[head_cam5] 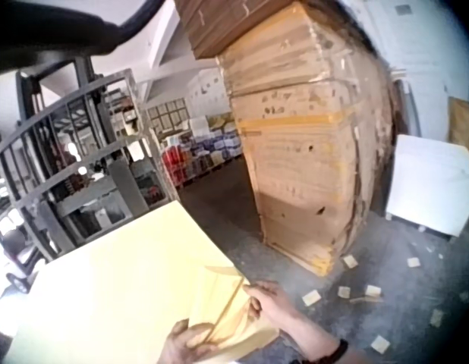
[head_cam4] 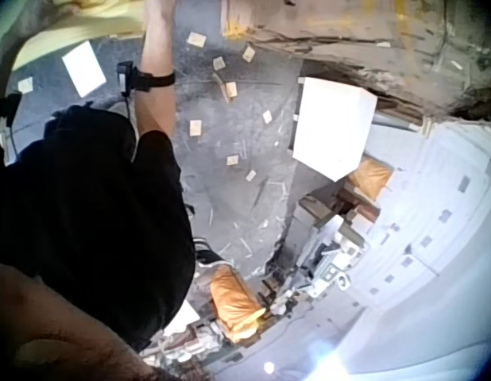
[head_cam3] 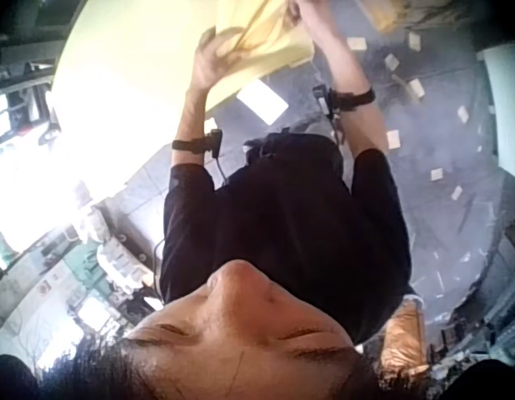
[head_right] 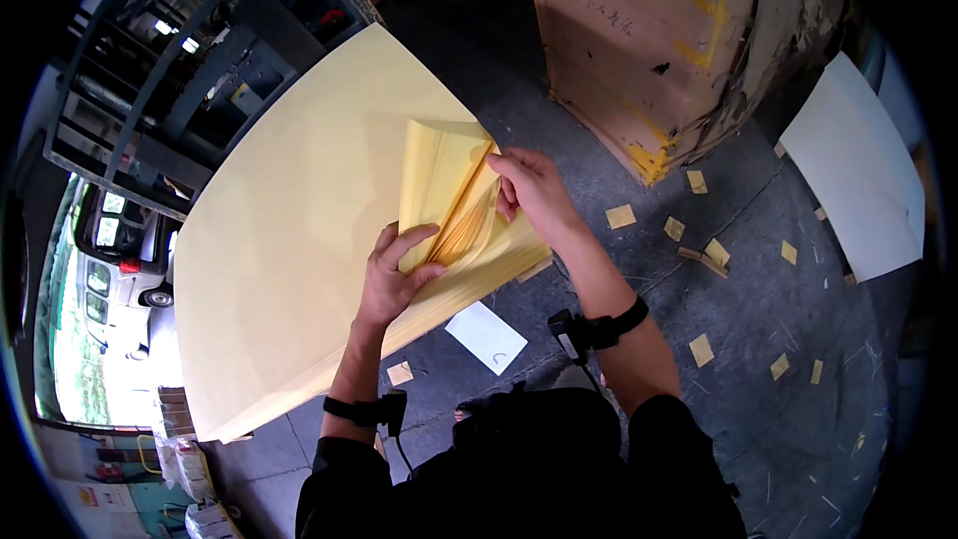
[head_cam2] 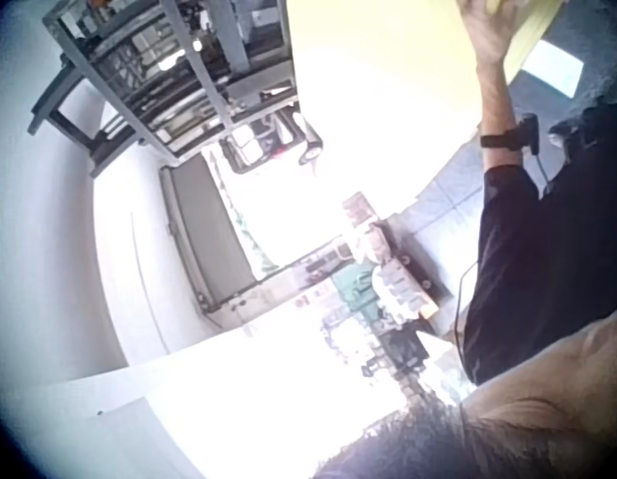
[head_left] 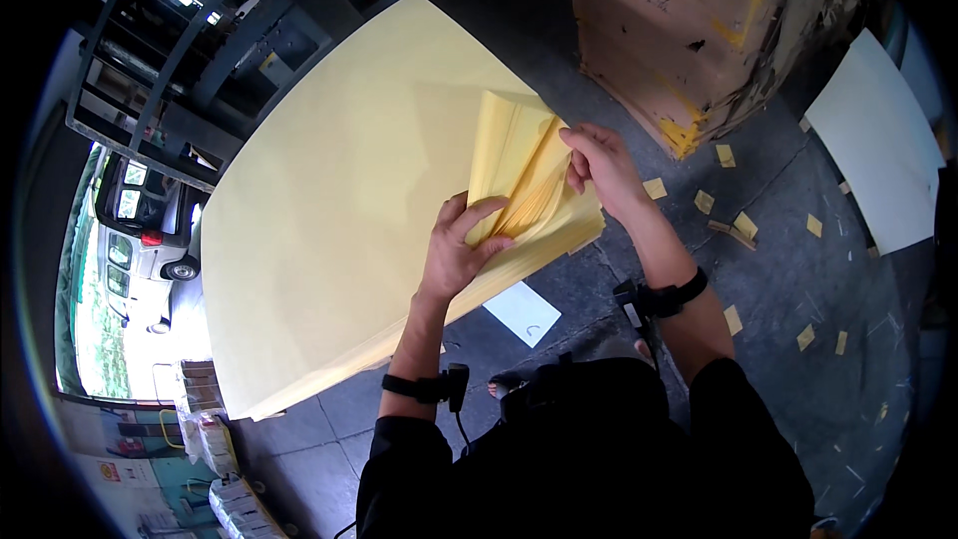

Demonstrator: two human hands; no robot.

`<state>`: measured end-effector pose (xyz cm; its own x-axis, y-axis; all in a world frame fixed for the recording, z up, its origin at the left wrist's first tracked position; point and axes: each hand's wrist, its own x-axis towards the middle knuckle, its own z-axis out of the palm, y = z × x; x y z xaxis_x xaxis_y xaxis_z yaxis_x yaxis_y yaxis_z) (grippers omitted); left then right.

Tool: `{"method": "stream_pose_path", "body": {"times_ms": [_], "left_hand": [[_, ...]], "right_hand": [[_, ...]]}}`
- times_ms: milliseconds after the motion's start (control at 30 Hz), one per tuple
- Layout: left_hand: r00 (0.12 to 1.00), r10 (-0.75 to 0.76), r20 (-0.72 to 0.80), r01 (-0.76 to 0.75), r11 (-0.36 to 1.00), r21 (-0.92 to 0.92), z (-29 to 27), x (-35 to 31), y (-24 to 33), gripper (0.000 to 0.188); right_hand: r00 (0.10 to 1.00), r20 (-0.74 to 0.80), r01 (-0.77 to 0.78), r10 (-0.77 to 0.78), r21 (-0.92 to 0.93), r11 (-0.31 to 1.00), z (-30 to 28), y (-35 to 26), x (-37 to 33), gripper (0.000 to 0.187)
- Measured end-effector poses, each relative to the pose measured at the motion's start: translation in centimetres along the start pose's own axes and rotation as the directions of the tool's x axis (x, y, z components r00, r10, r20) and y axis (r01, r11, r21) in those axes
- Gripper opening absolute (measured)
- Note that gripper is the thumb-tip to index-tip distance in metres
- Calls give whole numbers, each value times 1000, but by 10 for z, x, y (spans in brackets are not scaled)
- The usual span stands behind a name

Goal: The person places white rectangular items into clear plastic bags and seals them with tape. They then move a hand truck loaded with wrapped packages across the warehouse floor. Finally, they handle a large stack of yellow foam sheets, folding and separating them.

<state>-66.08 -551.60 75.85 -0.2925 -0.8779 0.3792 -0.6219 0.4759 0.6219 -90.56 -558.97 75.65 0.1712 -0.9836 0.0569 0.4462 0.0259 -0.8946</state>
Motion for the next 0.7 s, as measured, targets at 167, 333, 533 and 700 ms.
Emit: {"method": "stream_pose_path", "body": {"times_ms": [167,333,533,700], "left_hand": [[997,9,-81,-11,1000,-23,2,-1,-2,36],[993,115,-10,-114,993,33,-2,3,-1,35],[999,50,20,-51,996,67,-1,-1,-2,54],[1000,-5,23,5,1000,21,-2,-2,-2,51]], "right_hand": [[965,-10,214,-263,-552,806,6,3,-4,37],[1000,-22,7,-7,-10,1000,4,-3,0,36],[1000,-18,-19,20,49,999,5,0,1,35],[998,-34,-52,58,147,988,4,0,-2,33]]}}
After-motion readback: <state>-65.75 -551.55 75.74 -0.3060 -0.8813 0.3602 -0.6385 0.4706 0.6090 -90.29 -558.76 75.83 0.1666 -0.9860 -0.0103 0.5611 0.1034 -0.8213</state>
